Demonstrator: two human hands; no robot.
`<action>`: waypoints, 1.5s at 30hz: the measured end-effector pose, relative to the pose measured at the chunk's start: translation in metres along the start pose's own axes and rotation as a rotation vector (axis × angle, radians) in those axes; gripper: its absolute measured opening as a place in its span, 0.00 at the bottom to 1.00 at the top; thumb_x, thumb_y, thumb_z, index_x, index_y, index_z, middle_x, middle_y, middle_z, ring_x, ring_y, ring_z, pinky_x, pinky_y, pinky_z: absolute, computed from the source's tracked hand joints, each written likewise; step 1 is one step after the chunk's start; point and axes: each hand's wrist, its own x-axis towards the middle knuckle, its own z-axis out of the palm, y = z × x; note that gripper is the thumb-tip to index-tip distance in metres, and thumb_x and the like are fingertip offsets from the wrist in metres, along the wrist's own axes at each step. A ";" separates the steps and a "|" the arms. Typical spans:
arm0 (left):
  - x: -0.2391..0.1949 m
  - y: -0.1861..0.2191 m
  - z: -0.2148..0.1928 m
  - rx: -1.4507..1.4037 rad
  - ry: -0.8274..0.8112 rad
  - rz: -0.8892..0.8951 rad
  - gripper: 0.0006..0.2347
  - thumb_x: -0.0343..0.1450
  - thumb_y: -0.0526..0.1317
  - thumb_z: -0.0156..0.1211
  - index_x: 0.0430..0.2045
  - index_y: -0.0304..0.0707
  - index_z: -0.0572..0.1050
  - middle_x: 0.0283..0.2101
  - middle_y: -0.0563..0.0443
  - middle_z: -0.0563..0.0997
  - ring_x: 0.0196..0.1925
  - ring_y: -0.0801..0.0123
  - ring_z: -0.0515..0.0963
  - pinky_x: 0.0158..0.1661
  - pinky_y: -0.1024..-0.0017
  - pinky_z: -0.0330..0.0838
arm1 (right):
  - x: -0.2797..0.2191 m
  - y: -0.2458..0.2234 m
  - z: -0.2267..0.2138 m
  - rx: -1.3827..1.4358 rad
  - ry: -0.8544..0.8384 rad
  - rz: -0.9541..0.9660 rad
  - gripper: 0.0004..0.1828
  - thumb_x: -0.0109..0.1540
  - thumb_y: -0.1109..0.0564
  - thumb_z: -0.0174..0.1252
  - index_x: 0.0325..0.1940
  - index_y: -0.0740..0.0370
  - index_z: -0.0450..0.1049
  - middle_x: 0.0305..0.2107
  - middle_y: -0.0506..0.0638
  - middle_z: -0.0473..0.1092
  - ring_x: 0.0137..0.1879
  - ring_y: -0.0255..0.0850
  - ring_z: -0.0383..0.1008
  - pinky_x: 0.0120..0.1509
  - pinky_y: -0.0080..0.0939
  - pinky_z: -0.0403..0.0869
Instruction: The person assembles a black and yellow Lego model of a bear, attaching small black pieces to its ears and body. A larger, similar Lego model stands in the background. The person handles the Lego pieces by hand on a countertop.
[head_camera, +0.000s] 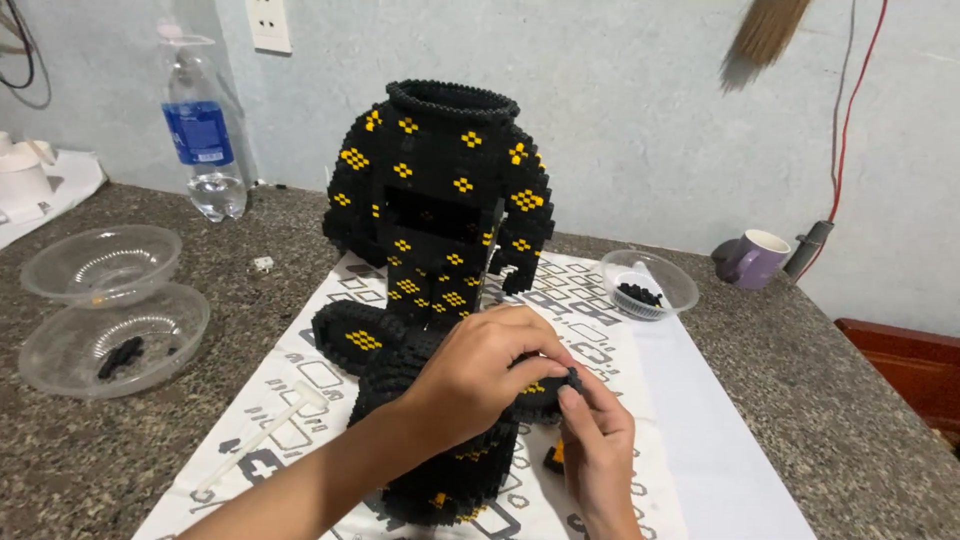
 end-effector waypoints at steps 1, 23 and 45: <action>0.000 0.001 0.000 -0.003 -0.002 -0.001 0.09 0.67 0.39 0.50 0.23 0.39 0.79 0.32 0.54 0.80 0.37 0.69 0.77 0.41 0.71 0.68 | 0.000 0.001 -0.001 -0.002 0.004 0.001 0.25 0.54 0.64 0.52 0.55 0.76 0.69 0.47 0.67 0.72 0.50 0.53 0.72 0.55 0.48 0.71; 0.003 0.000 -0.001 -0.003 -0.024 -0.059 0.08 0.66 0.39 0.52 0.22 0.37 0.79 0.31 0.54 0.80 0.36 0.71 0.77 0.39 0.75 0.68 | 0.000 -0.001 0.001 -0.011 -0.057 -0.027 0.24 0.54 0.63 0.54 0.54 0.76 0.70 0.50 0.65 0.72 0.56 0.51 0.71 0.61 0.46 0.68; 0.001 -0.003 -0.001 0.083 -0.072 0.033 0.09 0.69 0.39 0.47 0.26 0.36 0.76 0.32 0.52 0.78 0.38 0.67 0.74 0.42 0.72 0.66 | 0.002 0.006 -0.004 0.009 -0.105 -0.078 0.24 0.54 0.63 0.54 0.54 0.76 0.69 0.50 0.65 0.71 0.57 0.50 0.71 0.63 0.44 0.66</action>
